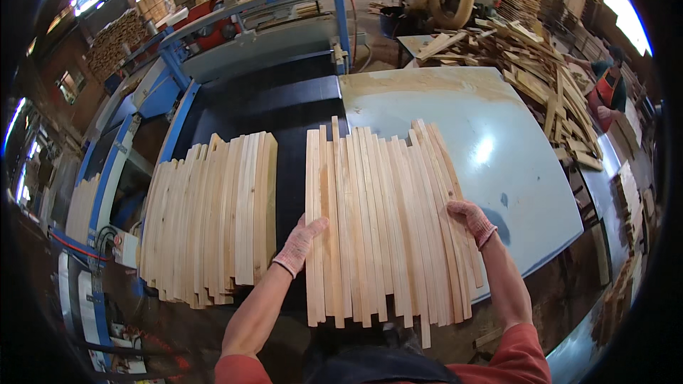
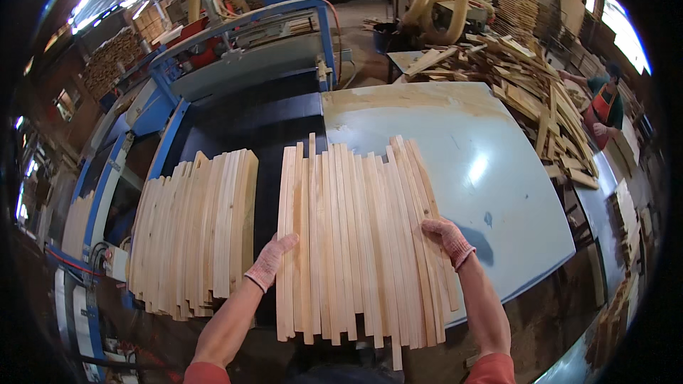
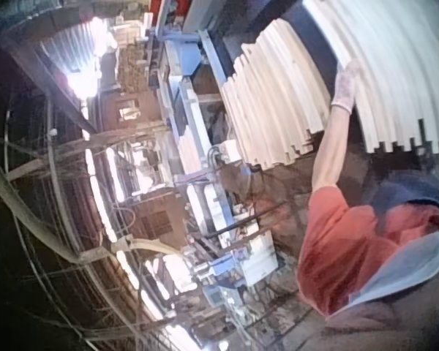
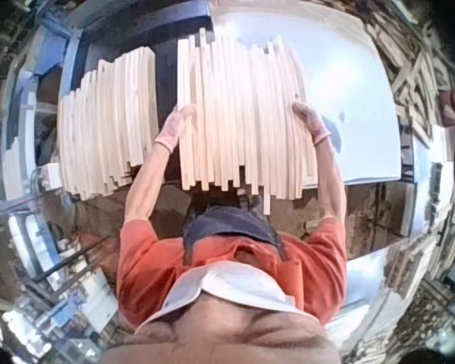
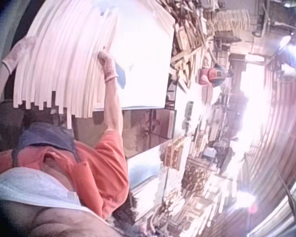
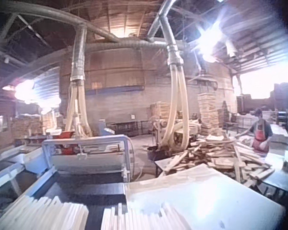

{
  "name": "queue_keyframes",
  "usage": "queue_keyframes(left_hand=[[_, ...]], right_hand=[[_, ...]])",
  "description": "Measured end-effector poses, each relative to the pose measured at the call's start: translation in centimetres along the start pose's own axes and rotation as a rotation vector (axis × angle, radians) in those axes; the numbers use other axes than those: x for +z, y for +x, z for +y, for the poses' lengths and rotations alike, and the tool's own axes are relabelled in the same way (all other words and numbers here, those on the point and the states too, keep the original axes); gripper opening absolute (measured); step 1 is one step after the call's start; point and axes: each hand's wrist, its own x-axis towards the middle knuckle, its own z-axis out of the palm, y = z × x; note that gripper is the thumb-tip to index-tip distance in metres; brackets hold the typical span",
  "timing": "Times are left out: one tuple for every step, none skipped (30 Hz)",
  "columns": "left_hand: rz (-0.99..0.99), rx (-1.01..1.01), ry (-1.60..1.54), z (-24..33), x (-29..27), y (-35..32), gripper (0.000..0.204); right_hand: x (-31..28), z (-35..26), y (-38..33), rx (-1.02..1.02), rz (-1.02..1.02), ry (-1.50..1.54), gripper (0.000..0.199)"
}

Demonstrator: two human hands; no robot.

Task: The person repeatedly picks up stacks of light-colored wooden planks from a metal table and places them onto a conveyor belt. The person wears pink gloves and handles the wood with both hands, moving the planks in a repetitive cycle throughout the clip.

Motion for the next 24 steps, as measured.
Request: queue_keyframes(left_hand=[[0.035,0.022,0.043,1.0,0.0,-0.4,0.084],[0.087,0.053,0.285,2.2,0.1,-0.5,0.088],[0.081,-0.026,0.608,4.0,-0.6,-0.3,0.089],[0.069,-0.118,0.931,5.7,-1.4,0.0,0.091],[0.042,-0.216,1.252,7.4,-1.7,0.5,0.093],[0.075,-0.304,1.353,11.0,2.0,-0.6,0.095],[0.211,-0.159,1.408,10.7,1.6,-0.7,0.091],[0.343,-0.011,1.454,10.0,0.2,-0.8,0.086],[0.480,0.146,1.489,9.4,-1.0,-0.9,0.082],[0.490,0.181,1.500,8.6,-1.7,-0.7,0.082],[0.437,0.234,1.484,8.3,-1.0,-0.7,0.081],[0.393,0.277,1.467,7.8,-0.5,-1.1,0.081],[0.346,0.325,1.448,7.5,0.1,-1.3,0.081],[0.319,0.296,1.492,7.1,0.6,-0.8,0.085],[0.297,0.262,1.534,6.2,1.1,-0.2,0.090],[0.268,0.232,1.577,5.5,1.9,0.4,0.095],[0.291,0.318,1.589,4.6,2.8,0.6,0.090],[0.322,0.397,1.596,3.5,3.9,0.5,0.085],[0.343,0.479,1.601,2.3,5.0,0.4,0.081],[0.306,0.504,1.628,0.5,5.6,0.4,0.080],[0.273,0.533,1.654,-1.3,5.8,0.3,0.080],[0.245,0.562,1.678,-2.1,6.2,0.3,0.080],[0.254,0.563,1.671,-2.5,6.3,0.5,0.079],[0.262,0.560,1.667,-2.5,6.6,0.4,0.079]], right_hand=[[0.5,-0.5,0.5,0.010,-0.015,-0.001,0.033],[1.2,-1.0,1.0,0.021,-0.030,-0.001,0.031],[2.4,-1.4,1.7,0.025,-0.050,0.005,0.029],[3.2,-1.4,2.7,0.014,-0.068,-0.003,0.028],[3.9,-1.2,3.7,0.000,-0.077,-0.010,0.027],[3.2,-1.4,4.2,-0.029,-0.046,-0.011,0.026],[4.8,-1.4,4.6,-0.028,-0.052,-0.029,0.024],[6.8,-1.2,5.1,-0.026,-0.056,-0.047,0.021],[8.5,-0.7,5.6,-0.049,-0.085,-0.103,0.018],[10.8,-0.4,5.4,-0.035,-0.103,-0.071,0.020],[11.8,0.7,6.1,-0.075,-0.090,-0.066,0.025],[13.1,0.2,4.9,-0.039,-0.067,-0.060,0.030],[13.7,-1.1,3.6,-0.009,-0.041,-0.053,0.035],[13.5,-1.6,3.8,0.001,-0.055,-0.182,0.042],[13.2,-1.9,4.1,0.016,-0.072,-0.313,0.049],[13.3,-2.6,4.0,0.030,-0.083,-0.443,0.056],[13.2,-3.4,3.5,0.001,-0.056,-0.713,0.063],[14.0,-5.0,2.1,-0.023,-0.037,-0.988,0.070],[14.5,-5.9,1.3,-0.042,-0.008,-1.262,0.077],[14.7,-6.2,1.3,-0.019,0.047,-1.440,0.088],[14.7,-5.9,1.1,-0.062,0.114,-1.387,0.089],[14.4,-5.2,1.3,-0.106,0.178,-1.336,0.092],[14.4,-4.5,1.5,-0.151,0.240,-1.284,0.095],[14.7,-3.7,1.7,-0.306,0.289,-1.372,0.097]])
